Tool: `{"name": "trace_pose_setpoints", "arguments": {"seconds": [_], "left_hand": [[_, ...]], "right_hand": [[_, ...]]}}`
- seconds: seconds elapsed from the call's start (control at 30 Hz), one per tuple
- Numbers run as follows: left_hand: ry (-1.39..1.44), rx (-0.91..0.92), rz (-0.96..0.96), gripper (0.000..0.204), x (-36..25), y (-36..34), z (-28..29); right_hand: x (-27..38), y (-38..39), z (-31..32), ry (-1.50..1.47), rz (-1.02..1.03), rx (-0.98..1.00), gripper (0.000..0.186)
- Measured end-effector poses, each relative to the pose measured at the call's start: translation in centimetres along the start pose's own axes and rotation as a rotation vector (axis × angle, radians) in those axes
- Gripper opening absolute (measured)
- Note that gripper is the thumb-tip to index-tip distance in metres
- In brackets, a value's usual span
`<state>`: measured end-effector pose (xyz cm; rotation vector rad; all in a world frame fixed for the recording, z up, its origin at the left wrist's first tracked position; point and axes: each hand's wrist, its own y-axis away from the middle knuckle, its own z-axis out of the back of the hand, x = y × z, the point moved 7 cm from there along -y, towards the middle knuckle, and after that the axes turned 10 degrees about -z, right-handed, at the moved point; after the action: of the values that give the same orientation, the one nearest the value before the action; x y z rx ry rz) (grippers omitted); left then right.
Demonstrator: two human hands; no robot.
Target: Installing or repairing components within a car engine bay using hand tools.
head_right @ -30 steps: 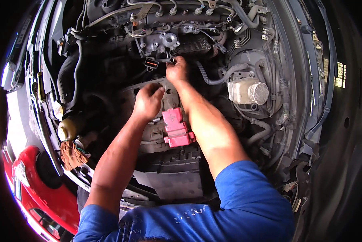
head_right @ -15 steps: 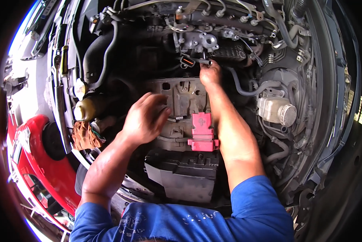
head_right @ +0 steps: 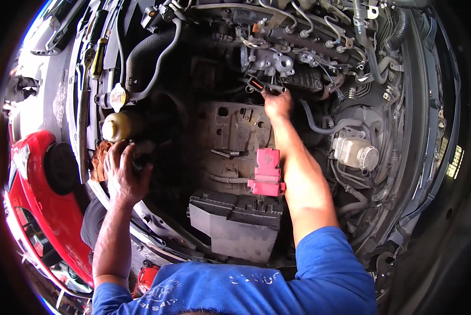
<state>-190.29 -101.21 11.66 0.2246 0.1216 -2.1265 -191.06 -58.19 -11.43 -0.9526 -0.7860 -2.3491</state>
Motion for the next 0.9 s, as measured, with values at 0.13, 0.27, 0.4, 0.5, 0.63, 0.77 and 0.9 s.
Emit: {"name": "trace_pose_setpoints", "arguments": {"seconds": [0.13, 0.27, 0.4, 0.5, 0.63, 0.77, 0.9], "left_hand": [[-0.024, 0.064, 0.014, 0.063, -0.6, -0.4, -0.3], [-0.050, 0.104, 0.006, 0.064, -0.8, -0.8, -0.6], [-0.075, 0.121, 0.014, 0.063, -0.5, -0.7, -0.5], [-0.057, 0.113, 0.039, 0.062, 0.4, 0.1, 0.4], [0.034, 0.047, -0.018, 0.059, -0.1, -0.7, 1.0], [0.027, 0.072, -0.003, 0.059, 0.2, -0.2, 0.8], [0.049, 0.087, -0.013, 0.062, -0.1, 0.0, 0.2]], "right_hand": [[-0.7, -0.1, 1.1, -0.148, -0.084, -0.097, 0.017], [-1.6, -1.3, 1.3, -0.293, -0.148, -0.015, 0.021], [-1.1, -1.1, 0.6, -0.060, -0.053, -0.069, 0.024], [-0.4, -0.4, -1.4, 0.057, -0.005, -0.033, 0.025], [-4.2, -2.7, -0.3, -0.120, -0.256, 0.118, 0.023], [-1.6, -2.2, 0.0, -0.114, 0.132, 0.054, 0.018], [-6.0, -5.0, 0.4, -0.349, 0.139, -0.016, 0.020]]}}
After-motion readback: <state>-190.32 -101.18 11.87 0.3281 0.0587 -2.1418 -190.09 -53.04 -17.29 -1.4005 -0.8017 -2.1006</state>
